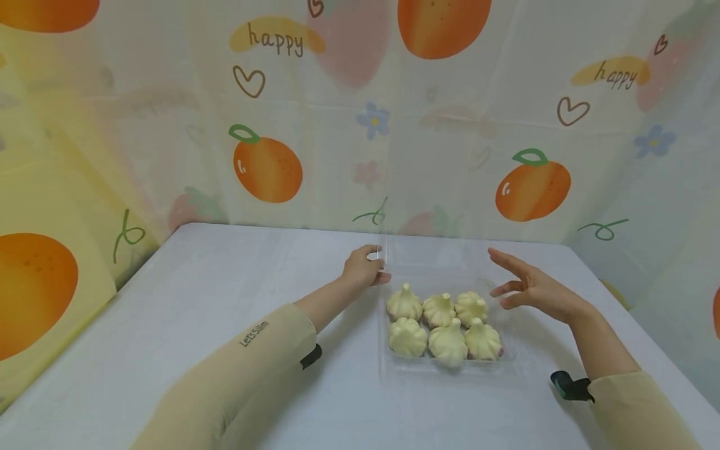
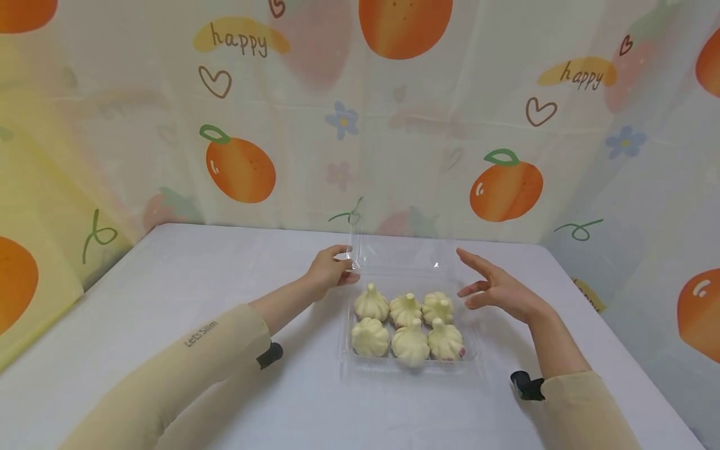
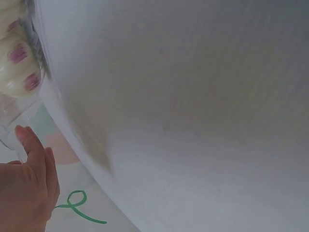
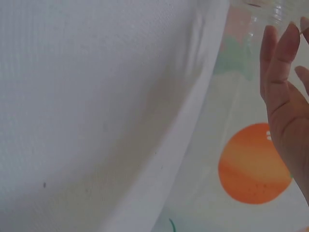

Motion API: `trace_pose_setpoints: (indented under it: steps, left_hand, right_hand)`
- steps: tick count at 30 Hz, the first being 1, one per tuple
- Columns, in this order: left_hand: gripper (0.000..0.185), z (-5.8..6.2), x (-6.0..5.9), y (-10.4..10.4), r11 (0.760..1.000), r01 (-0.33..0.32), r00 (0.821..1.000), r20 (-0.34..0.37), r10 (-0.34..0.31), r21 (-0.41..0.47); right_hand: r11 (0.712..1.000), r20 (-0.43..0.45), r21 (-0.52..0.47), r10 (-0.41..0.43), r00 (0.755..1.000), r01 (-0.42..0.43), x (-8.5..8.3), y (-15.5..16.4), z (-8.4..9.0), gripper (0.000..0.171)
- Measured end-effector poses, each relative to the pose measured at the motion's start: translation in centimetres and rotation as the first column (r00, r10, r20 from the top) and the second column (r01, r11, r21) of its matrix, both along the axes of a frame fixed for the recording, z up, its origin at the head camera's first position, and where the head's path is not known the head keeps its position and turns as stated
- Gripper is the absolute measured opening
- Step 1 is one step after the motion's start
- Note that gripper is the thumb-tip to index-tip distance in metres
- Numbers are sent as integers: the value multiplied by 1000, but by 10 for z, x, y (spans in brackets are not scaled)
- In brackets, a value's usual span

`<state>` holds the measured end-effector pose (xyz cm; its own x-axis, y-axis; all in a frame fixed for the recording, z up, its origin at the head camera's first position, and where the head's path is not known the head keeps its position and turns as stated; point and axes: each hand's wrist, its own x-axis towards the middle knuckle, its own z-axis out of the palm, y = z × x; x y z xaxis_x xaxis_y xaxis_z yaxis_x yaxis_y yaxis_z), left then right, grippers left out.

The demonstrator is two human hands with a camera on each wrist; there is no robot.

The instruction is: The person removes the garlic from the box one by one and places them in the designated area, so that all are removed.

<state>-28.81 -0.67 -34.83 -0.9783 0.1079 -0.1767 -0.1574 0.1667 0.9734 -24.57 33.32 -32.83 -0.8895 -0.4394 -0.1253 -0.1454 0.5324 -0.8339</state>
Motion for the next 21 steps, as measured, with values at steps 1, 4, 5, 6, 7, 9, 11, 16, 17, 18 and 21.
trace_pose_setpoints:
  steps: [1, 4, 5, 6, 7, 9, 11, 16, 17, 18, 21]
  left_hand:
    - [46, 0, 0, 0, 1000, 3, 1000, 19, -3, 13]
    - [48, -3, -2, 0, 999, 13, 998, 61, -17, 53]
    - [49, -4, -2, -1, 998, 15, 997, 73, -19, 61]
    - [49, -4, -3, 0, 998, 16, 996, 82, -21, 68]
    - [50, -5, -3, 0, 997, 15, 996, 90, -22, 74]
    - [50, -5, -4, 0, 997, 15, 995, 101, -23, 81]
    - [50, -6, -4, 0, 997, 12, 994, 108, -21, 80]
    - [50, -9, -6, 0, 995, 6, 992, 126, -19, 96]
    - [49, -9, -6, -1, 995, 6, 991, 131, -19, 102]
    - [48, -9, -7, 0, 994, 7, 990, 137, -22, 110]
    - [45, -10, -7, -1, 992, 13, 989, 145, -32, 128]
  right_hand:
    - [1000, -4, 2, -1, 1000, 1, 0, 0, 0, 87]
    - [1000, -19, 16, -2, 1000, 2, -1, -1, -2, 82]
    - [1000, -22, 18, 0, 1000, 0, -1, -2, -2, 79]
    - [1000, -24, 21, 6, 1000, -5, -2, -2, -2, 77]
    - [1000, -27, 25, 13, 1000, -12, -3, -3, -3, 75]
    - [999, -33, 22, 28, 999, -27, -5, -3, -4, 70]
    - [999, -34, 16, 41, 999, -41, -7, -4, -5, 65]
    - [999, -5, -3, 43, 999, -43, -10, -5, -8, 55]
    - [999, 4, -7, 41, 999, -41, -11, -5, -9, 54]
    - [999, 12, -13, 42, 999, -42, -11, -6, -9, 53]
    - [999, 20, -21, 47, 999, -47, -11, -6, -9, 53]
